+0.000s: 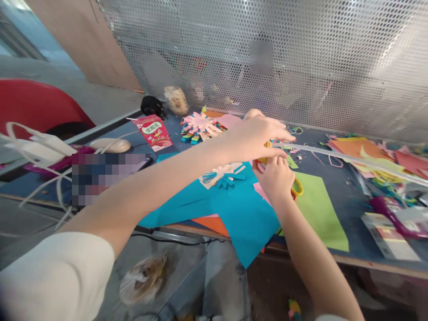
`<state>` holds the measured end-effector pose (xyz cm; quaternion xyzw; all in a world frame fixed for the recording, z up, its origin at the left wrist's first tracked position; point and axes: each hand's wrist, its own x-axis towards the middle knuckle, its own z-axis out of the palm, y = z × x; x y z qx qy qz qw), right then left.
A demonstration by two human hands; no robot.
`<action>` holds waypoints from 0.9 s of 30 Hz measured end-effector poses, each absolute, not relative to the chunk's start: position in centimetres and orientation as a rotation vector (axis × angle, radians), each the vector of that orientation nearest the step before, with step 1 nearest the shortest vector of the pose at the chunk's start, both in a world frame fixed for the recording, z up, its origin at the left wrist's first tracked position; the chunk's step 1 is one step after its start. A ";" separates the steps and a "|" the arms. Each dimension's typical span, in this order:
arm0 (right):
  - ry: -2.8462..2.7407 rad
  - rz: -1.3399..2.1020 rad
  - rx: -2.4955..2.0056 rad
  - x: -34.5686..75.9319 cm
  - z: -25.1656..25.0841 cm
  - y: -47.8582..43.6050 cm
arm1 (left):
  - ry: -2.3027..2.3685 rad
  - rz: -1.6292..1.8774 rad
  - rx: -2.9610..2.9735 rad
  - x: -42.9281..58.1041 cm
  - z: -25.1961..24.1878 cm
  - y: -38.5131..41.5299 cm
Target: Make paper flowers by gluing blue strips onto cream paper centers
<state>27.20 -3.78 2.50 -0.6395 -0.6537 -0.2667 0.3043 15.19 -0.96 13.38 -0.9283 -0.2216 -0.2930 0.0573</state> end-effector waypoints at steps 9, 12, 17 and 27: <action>-1.797 -0.484 -1.777 26.8 3.1 -4.5 | -0.789 -0.946 -2.829 15.6 13.5 0.0; -1.812 -0.467 -1.746 26.7 3.1 -4.6 | -0.899 -0.967 -2.844 15.1 13.4 -0.4; -1.846 -0.424 -1.772 26.4 3.5 -4.7 | -0.931 -0.962 -2.855 14.7 13.7 -0.6; -1.945 -0.438 -1.779 25.9 3.5 -5.1 | -0.940 -0.970 -2.872 13.1 12.7 -1.2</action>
